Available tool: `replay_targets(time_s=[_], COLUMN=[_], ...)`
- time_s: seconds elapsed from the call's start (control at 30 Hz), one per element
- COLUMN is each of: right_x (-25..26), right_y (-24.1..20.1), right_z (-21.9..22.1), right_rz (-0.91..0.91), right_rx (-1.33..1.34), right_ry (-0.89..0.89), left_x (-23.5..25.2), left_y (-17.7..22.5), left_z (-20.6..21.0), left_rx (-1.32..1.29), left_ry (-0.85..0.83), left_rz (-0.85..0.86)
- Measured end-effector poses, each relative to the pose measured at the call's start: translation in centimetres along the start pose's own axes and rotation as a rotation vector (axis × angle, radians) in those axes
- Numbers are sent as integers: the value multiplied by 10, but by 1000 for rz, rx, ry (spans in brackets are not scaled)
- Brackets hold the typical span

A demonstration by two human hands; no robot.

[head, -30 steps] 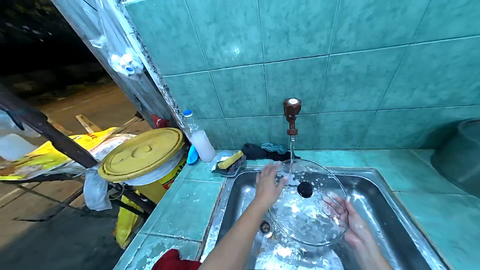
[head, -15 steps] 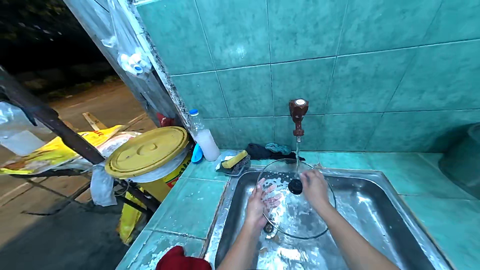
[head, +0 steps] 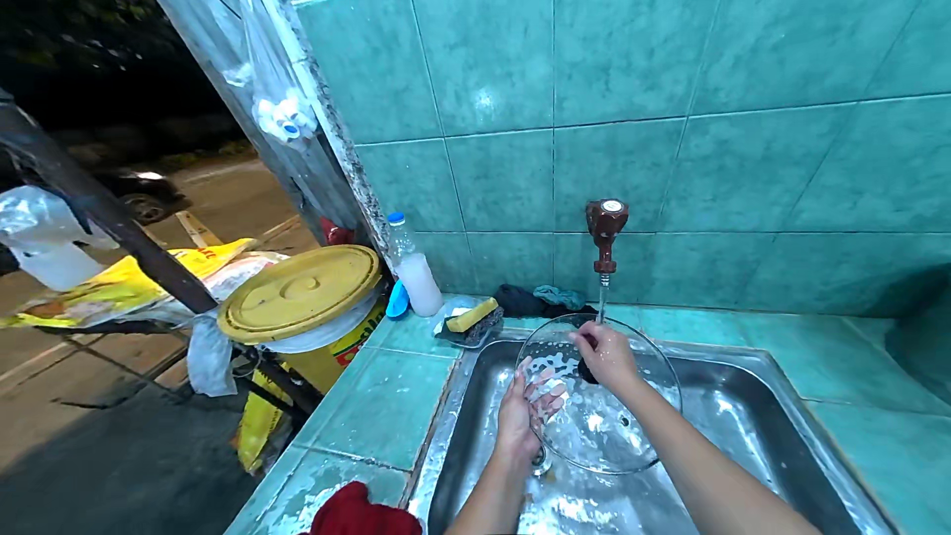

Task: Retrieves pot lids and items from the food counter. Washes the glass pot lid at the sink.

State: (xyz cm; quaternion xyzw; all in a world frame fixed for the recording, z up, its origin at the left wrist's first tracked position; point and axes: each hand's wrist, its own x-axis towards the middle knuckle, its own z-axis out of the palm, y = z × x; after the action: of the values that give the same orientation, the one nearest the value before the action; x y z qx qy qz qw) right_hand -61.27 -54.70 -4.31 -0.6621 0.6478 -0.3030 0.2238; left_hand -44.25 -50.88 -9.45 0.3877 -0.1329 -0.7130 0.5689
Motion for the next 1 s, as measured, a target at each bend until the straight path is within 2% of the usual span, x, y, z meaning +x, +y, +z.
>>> replay_targets(time_s=[0.1,0.2,0.43,0.6,0.77,1.0], right_x=[-12,-14,-10,-10,-8,0], right_y=[-1,5,-2,-12,-4,25], right_z=[-6,-7,-4,4,5,-17], right_rz=[-125,-194,-21,21,-149,51], right_rx=[-233,-290,-362,-478,-458,-235], right_ry=[-151,-134,-110,-128,-219,-259], left_x=[3,7,5,4,6,1], left_y=[0,-4,-10,-12,-8,7], left_z=[6,12,21,16,11,-3], left_rx=[-16,-20,-12,41,10,46], left_ry=[33,33,2,4,21,-4], left_rz=[7,12,-6,-19,-1,-7])
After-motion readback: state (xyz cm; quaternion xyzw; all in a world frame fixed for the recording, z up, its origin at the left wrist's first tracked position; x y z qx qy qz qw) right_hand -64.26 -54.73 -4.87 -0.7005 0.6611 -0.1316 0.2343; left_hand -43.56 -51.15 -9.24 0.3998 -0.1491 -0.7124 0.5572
